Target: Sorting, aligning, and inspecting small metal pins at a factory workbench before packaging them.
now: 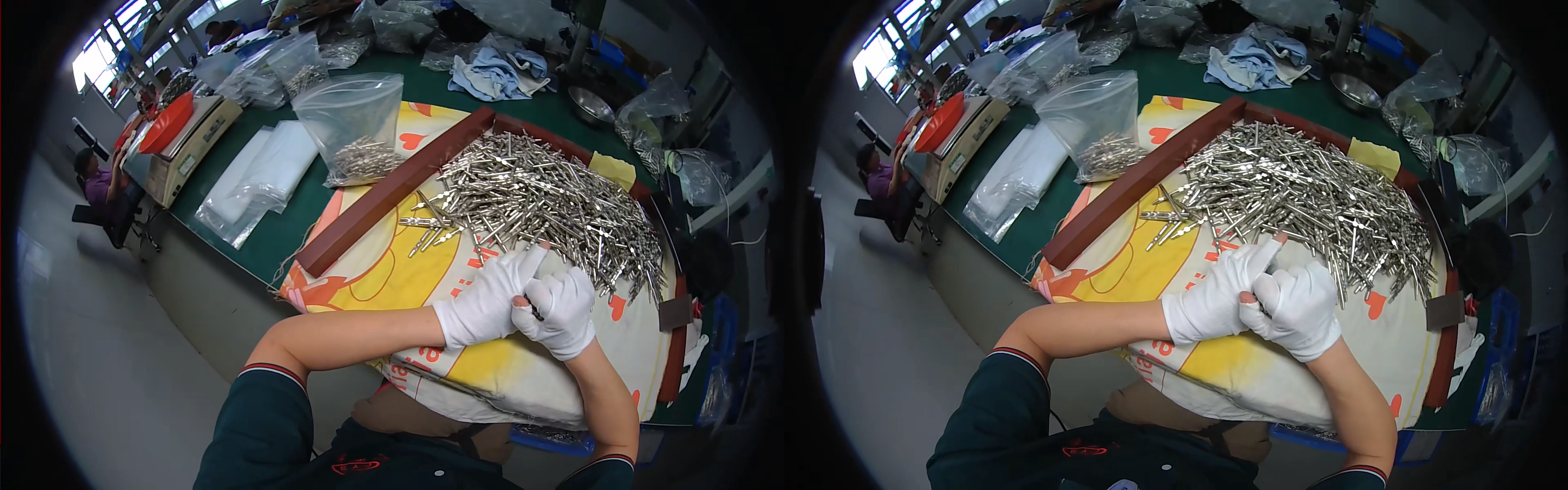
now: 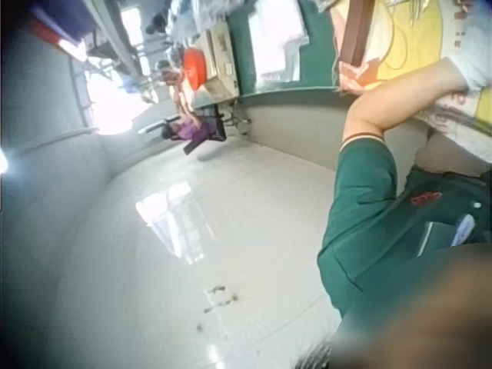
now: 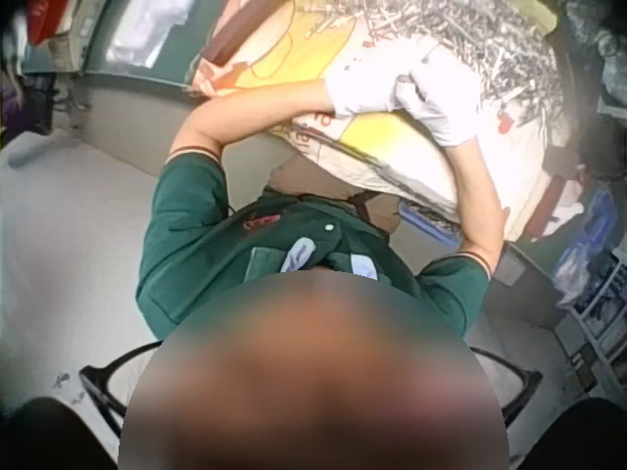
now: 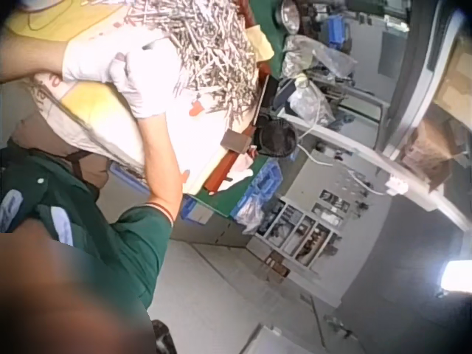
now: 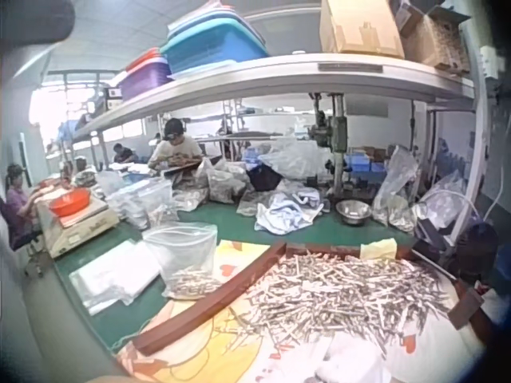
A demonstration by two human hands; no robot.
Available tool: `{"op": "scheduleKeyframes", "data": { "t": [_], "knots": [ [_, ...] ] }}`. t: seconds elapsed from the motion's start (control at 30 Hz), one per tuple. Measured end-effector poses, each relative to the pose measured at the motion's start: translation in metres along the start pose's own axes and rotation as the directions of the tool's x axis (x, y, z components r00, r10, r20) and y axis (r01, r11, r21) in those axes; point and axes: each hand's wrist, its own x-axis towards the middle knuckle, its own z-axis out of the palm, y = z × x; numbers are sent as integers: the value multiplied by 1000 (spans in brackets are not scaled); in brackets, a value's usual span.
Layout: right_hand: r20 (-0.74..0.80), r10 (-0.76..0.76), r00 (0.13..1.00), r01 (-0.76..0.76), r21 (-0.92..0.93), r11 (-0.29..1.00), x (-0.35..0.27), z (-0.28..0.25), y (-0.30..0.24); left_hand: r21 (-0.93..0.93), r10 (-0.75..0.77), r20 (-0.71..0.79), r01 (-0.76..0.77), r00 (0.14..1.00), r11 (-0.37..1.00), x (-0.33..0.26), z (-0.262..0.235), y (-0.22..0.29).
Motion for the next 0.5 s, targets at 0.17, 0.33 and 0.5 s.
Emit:
{"op": "scheduleKeyframes", "data": {
  "t": [0.17, 0.33, 0.5],
  "knots": [
    [1, 30, 1000, -30, -48, 998, 3, 6, -6, 356, 87, -112, -41, 990, 934, -6, -2, -4],
    [-49, 0, 999, -1, -35, 999, 7, -1, -9, 287, 182, -227, -113, 957, 951, 1, -9, 3],
    [-66, 53, 996, -52, 10, 999, 4, 7, -10, 377, 130, -61, -97, 990, 921, -4, -9, -9]
  ]
}}
